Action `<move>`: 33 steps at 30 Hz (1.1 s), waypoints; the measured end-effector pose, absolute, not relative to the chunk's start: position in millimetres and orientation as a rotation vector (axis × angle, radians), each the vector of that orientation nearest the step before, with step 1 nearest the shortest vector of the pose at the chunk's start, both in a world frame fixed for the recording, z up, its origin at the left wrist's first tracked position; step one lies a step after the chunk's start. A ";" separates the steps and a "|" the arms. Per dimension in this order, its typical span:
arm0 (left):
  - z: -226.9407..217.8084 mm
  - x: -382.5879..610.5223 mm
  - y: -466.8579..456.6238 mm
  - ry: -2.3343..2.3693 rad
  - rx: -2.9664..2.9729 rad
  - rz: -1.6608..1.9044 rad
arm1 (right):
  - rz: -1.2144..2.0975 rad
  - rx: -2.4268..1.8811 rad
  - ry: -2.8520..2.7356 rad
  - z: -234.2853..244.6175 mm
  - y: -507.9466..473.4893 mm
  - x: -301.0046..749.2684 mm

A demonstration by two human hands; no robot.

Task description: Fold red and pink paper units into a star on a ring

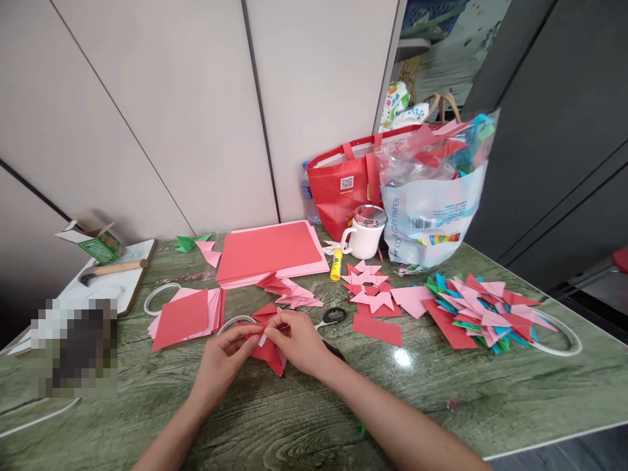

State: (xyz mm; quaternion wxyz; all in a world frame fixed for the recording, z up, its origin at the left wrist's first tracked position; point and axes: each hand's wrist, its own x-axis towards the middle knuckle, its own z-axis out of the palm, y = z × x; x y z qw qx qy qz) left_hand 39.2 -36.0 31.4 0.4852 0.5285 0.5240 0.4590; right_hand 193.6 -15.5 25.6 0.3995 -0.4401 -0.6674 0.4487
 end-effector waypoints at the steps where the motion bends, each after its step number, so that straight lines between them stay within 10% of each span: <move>1: 31.3 39.4 -36.1 1.283 1.280 1.119 | 1.129 -1.114 -1.690 25.5 -15.7 193.4; 33: 23.9 39.9 -35.9 1.244 1.174 1.166 | 1.108 -0.989 -1.650 21.7 -17.9 193.8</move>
